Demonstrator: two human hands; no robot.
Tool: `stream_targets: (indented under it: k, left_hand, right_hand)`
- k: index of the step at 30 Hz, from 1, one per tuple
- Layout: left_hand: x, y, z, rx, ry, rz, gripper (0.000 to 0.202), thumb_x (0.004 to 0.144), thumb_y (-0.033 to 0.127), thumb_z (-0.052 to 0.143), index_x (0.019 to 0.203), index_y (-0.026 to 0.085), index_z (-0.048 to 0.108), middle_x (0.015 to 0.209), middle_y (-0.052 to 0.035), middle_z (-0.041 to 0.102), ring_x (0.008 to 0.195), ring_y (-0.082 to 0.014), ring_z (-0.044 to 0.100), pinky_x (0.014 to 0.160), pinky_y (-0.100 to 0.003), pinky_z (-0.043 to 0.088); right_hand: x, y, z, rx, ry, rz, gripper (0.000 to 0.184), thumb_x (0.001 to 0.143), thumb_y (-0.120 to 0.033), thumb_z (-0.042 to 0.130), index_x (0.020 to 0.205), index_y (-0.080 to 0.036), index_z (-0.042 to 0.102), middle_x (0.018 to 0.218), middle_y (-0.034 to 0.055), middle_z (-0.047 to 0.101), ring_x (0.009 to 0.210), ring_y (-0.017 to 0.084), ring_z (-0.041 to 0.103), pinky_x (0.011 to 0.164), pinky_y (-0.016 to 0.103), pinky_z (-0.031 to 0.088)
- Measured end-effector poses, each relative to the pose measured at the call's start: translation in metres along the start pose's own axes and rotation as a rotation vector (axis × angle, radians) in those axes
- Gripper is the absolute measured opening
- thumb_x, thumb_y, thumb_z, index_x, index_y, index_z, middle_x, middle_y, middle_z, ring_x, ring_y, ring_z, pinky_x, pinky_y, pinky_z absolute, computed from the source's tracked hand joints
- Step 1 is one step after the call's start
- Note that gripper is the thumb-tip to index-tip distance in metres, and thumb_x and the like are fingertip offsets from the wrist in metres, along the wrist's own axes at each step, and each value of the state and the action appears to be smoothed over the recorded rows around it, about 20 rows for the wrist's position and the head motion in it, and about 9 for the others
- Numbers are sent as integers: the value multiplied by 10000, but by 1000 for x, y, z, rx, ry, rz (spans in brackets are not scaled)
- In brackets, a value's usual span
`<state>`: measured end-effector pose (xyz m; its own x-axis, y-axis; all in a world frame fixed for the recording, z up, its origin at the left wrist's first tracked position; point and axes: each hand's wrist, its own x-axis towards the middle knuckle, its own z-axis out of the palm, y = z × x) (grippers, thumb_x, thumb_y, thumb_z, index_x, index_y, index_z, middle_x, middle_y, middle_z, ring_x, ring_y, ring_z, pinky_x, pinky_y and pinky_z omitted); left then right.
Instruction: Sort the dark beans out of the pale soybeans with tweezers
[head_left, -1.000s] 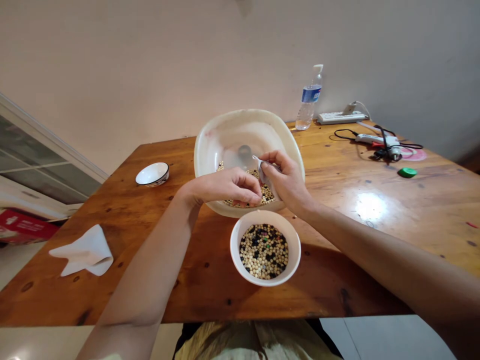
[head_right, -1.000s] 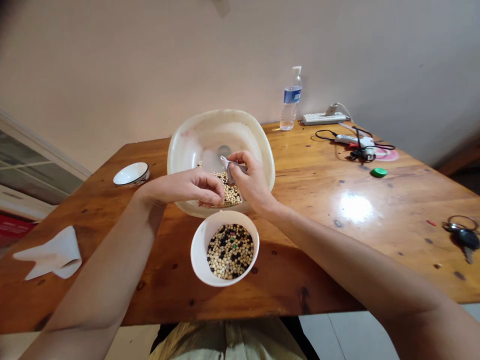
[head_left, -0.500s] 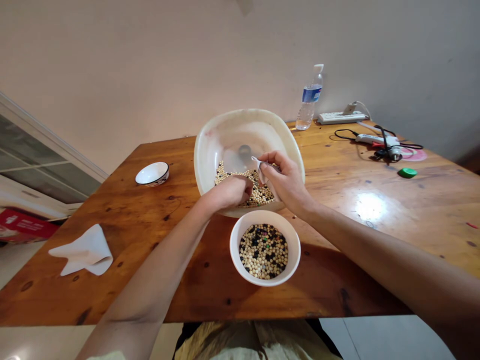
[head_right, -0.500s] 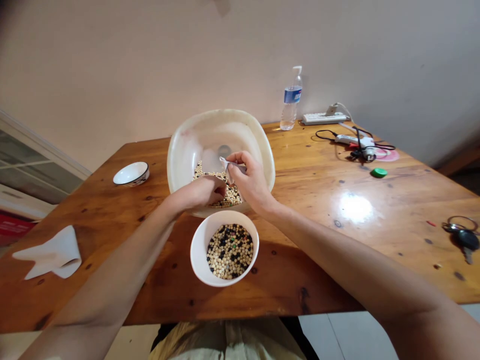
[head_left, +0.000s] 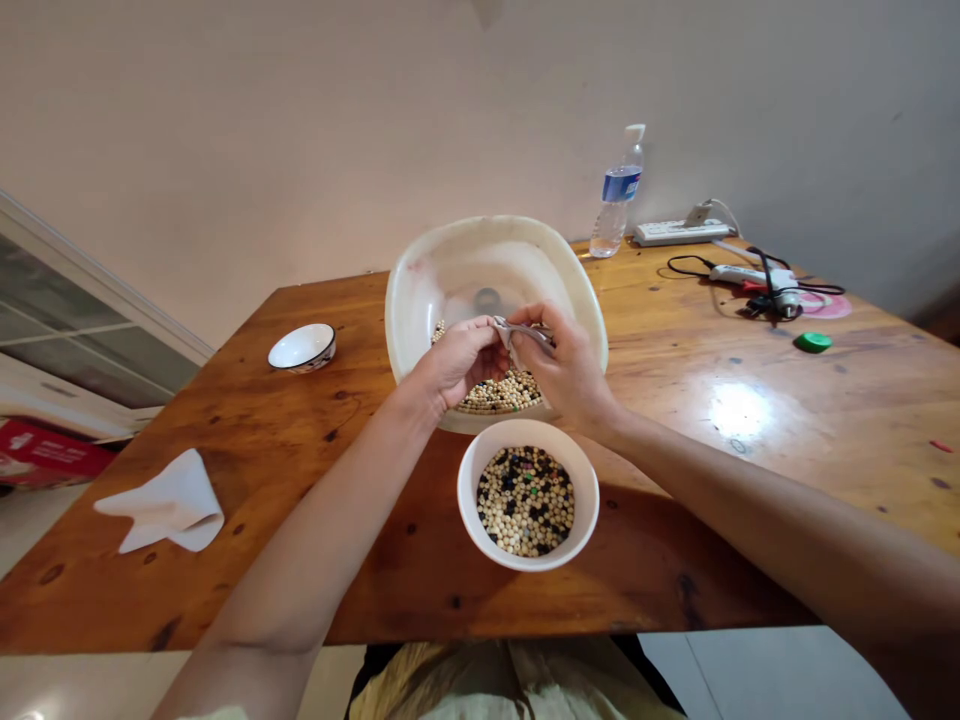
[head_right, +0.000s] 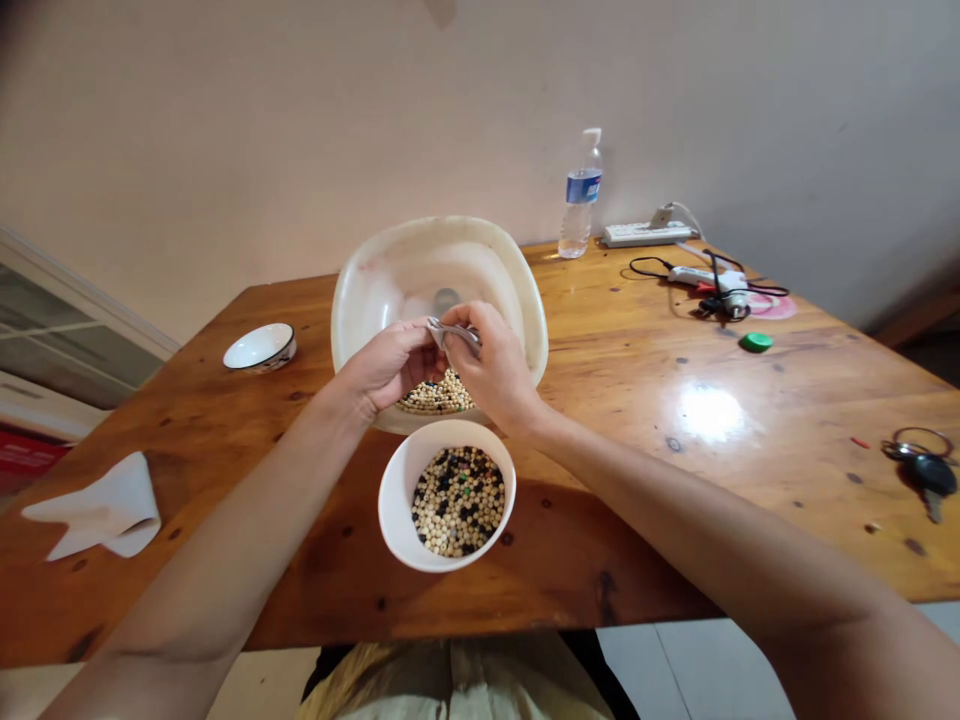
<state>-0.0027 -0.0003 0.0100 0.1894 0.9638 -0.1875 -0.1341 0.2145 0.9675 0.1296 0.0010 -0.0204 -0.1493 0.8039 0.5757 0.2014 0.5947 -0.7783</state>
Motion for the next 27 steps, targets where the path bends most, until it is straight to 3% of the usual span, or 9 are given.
stream_targets:
  k: [4, 9, 13, 15, 19, 21, 24, 27]
  left_hand:
    - [-4, 0, 7, 104, -5, 74, 183, 817, 49, 390, 698, 163, 470, 538, 32, 481, 439, -63, 465, 441, -186, 334]
    - [-3, 1, 2, 149, -116, 78, 148, 786, 56, 395, 728, 165, 477, 587, 15, 501, 479, -74, 473, 451, -200, 339]
    - [-6, 6, -6, 223, -231, 53, 81, 780, 109, 448, 732, 158, 492, 620, 8, 503, 512, -76, 470, 483, -213, 364]
    - [-11, 12, -10, 333, -320, 54, 74, 765, 131, 492, 695, 156, 495, 616, 16, 497, 531, -74, 467, 513, -213, 378]
    - [-23, 29, -16, 638, -607, 35, 88, 723, 176, 578, 646, 146, 545, 608, 24, 512, 573, -77, 468, 552, -208, 376]
    - [-24, 32, -19, 727, -655, 37, 79, 717, 200, 583, 660, 145, 578, 616, 23, 528, 580, -82, 472, 557, -211, 374]
    - [-16, 28, -23, 880, -532, 68, 76, 703, 169, 542, 647, 143, 587, 604, 17, 541, 567, -91, 480, 551, -219, 369]
    - [-2, 14, -25, 1142, -247, 166, 141, 673, 98, 504, 708, 130, 637, 660, -17, 610, 599, -114, 515, 580, -238, 379]
  right_hand:
    - [1, -2, -1, 35, 7, 0, 66, 813, -166, 504, 862, -190, 542, 798, 1, 559, 746, 124, 526, 649, 283, 423]
    - [4, -4, -1, 163, 14, 77, 58, 801, -168, 506, 847, -197, 529, 688, -37, 533, 574, 83, 489, 542, 247, 400]
    - [7, -2, -1, 266, 19, 183, 42, 793, -187, 522, 833, -200, 523, 694, -39, 541, 553, 74, 490, 524, 238, 409]
    - [8, -1, -1, 278, 39, 207, 41, 778, -186, 537, 817, -195, 532, 727, -33, 548, 581, 74, 500, 537, 233, 422]
    - [8, -3, -1, 255, 67, 212, 43, 765, -165, 530, 794, -195, 543, 703, -38, 550, 591, 73, 502, 545, 227, 428]
    - [8, -4, 0, 266, 58, 216, 46, 767, -163, 525, 796, -197, 536, 668, -48, 541, 559, 70, 497, 525, 227, 418]
    - [7, -4, 1, 299, 26, 237, 39, 778, -187, 531, 815, -195, 524, 621, -61, 520, 508, 66, 495, 487, 230, 394]
    - [6, -3, 1, 319, 4, 255, 55, 784, -204, 534, 836, -191, 519, 622, -59, 524, 495, 67, 502, 475, 236, 383]
